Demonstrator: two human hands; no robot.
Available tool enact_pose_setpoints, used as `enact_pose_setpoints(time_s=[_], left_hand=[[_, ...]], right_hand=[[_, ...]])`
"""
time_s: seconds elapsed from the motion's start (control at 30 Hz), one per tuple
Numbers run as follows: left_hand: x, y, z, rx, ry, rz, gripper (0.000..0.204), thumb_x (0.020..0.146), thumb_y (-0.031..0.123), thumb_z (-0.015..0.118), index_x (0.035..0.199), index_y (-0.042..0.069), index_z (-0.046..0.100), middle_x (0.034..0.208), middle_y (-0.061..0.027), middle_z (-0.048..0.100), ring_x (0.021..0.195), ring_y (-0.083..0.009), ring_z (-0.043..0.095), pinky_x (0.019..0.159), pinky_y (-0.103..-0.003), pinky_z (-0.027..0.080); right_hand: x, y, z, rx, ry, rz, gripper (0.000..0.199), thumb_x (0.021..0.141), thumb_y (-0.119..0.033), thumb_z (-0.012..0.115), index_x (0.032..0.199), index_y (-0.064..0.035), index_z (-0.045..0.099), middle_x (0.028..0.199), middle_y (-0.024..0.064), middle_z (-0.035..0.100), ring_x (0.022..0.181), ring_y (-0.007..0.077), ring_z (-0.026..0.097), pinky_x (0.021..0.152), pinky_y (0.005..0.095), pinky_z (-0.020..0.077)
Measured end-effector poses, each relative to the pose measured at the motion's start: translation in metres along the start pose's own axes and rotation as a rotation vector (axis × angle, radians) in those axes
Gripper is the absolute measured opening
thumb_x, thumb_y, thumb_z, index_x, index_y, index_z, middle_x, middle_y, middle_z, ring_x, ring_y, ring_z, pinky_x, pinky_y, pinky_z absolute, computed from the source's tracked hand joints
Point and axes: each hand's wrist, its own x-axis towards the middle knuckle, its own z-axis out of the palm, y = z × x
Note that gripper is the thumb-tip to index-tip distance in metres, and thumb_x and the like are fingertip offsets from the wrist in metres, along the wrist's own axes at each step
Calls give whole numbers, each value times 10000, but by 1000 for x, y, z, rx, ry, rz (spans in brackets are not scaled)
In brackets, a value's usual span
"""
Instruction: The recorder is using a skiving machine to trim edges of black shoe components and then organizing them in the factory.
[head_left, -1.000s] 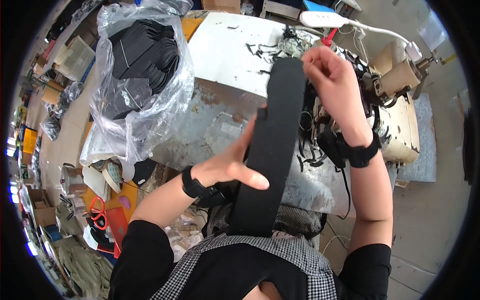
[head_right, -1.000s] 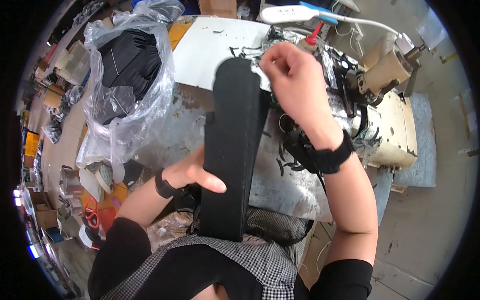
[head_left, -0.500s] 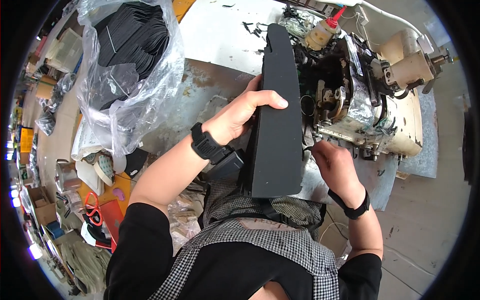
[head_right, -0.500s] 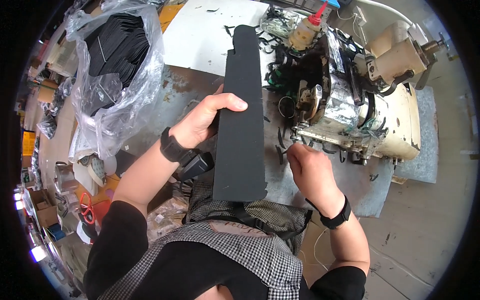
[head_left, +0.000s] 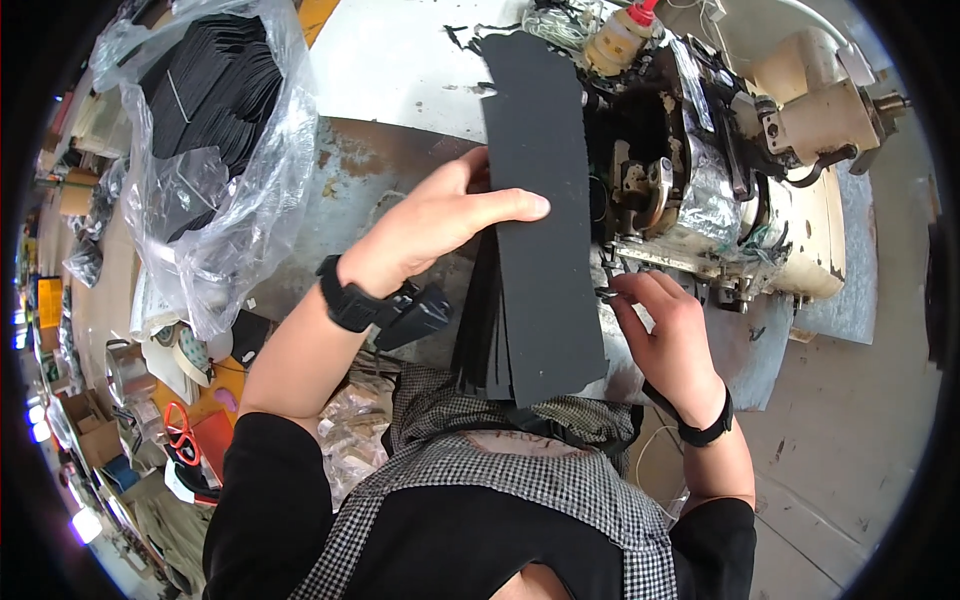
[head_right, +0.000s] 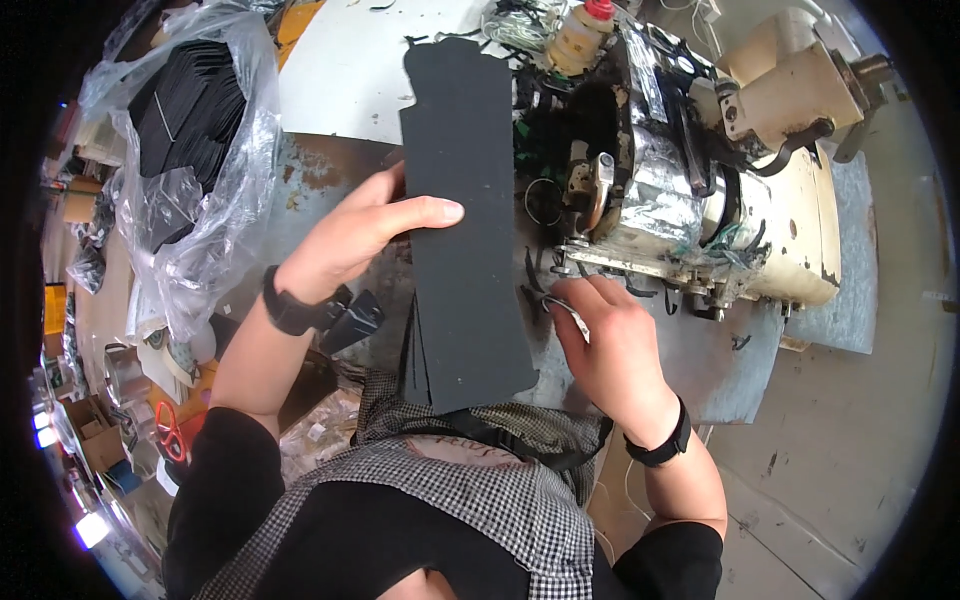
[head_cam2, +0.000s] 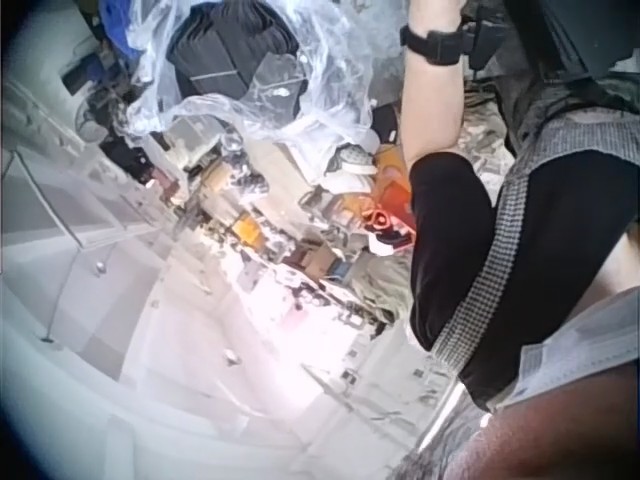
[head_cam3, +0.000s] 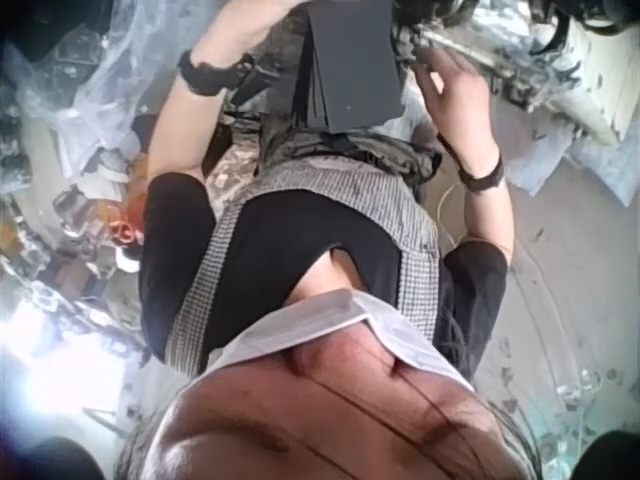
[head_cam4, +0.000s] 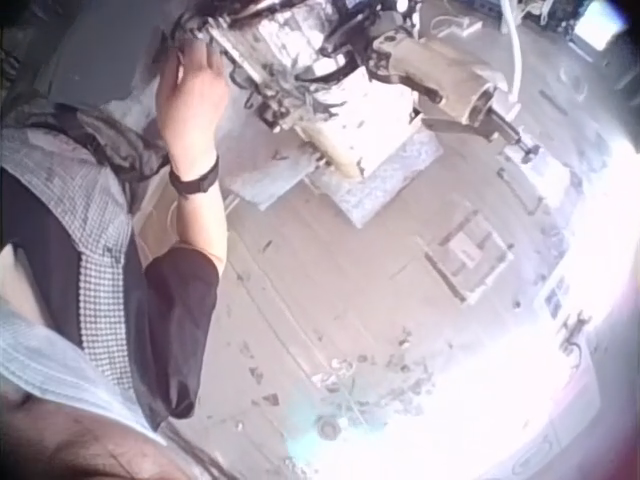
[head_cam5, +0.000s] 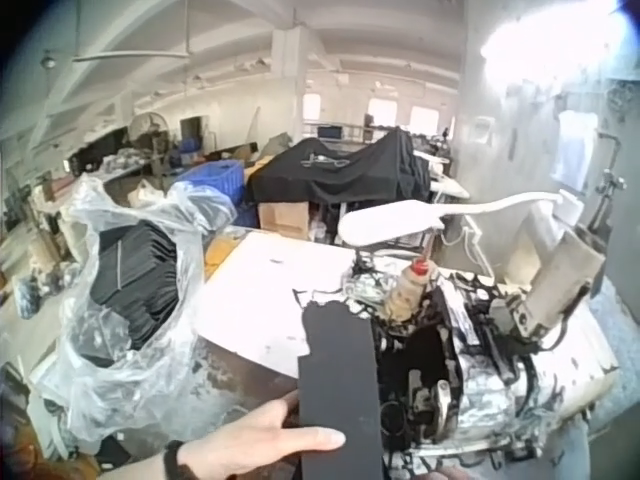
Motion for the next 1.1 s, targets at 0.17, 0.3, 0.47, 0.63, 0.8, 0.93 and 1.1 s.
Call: enact_pose_setpoints(time_s=[0.17,0.3,0.47,0.63,0.8,0.93,1.1], left_hand=[[-10,0,-4,160,136,233,370,815,214,750,1058,-32,617,885,-75,685,778,-139,652,731,-276,530],[-23,9,8,290,293,296,298,823,169,743,1014,-24,621,808,-52,673,681,-77,622,610,-222,508],[-28,-1,9,272,396,315,237,821,99,736,995,-15,624,746,-8,631,623,-20,544,554,-185,459],[-33,0,11,215,405,317,301,845,36,691,1120,0,575,823,19,606,744,-34,566,695,-182,466],[-30,-4,8,151,400,387,301,834,21,689,1115,-7,585,802,-1,613,698,-27,544,637,-180,459],[-29,-4,8,97,384,368,319,841,15,677,1140,-6,572,811,-1,609,709,-33,553,654,-186,469],[-28,-5,6,51,350,356,312,853,6,658,1151,-10,567,834,-4,602,739,-42,563,672,-191,479]], right_hand=[[1,-23,-7,211,71,-20,82,850,-54,654,913,-5,637,816,135,642,738,284,628,649,339,497],[-7,-38,-9,338,47,76,199,834,-155,725,855,20,632,736,116,630,641,177,648,581,277,506],[-13,-44,-4,367,-69,112,243,784,-176,778,777,11,623,654,76,612,563,149,631,513,243,480],[-18,-49,-5,417,-94,165,233,795,-168,772,754,-1,614,636,55,602,552,115,618,505,235,469],[-19,-48,-2,436,-85,144,247,798,-178,772,737,-9,603,622,42,586,530,106,590,491,233,451],[-20,-48,-2,392,-101,147,263,797,-180,773,717,-13,587,613,35,579,506,104,559,477,236,434],[-21,-45,-1,495,-144,217,255,800,-167,772,704,-20,587,576,23,567,498,71,533,470,225,418]])
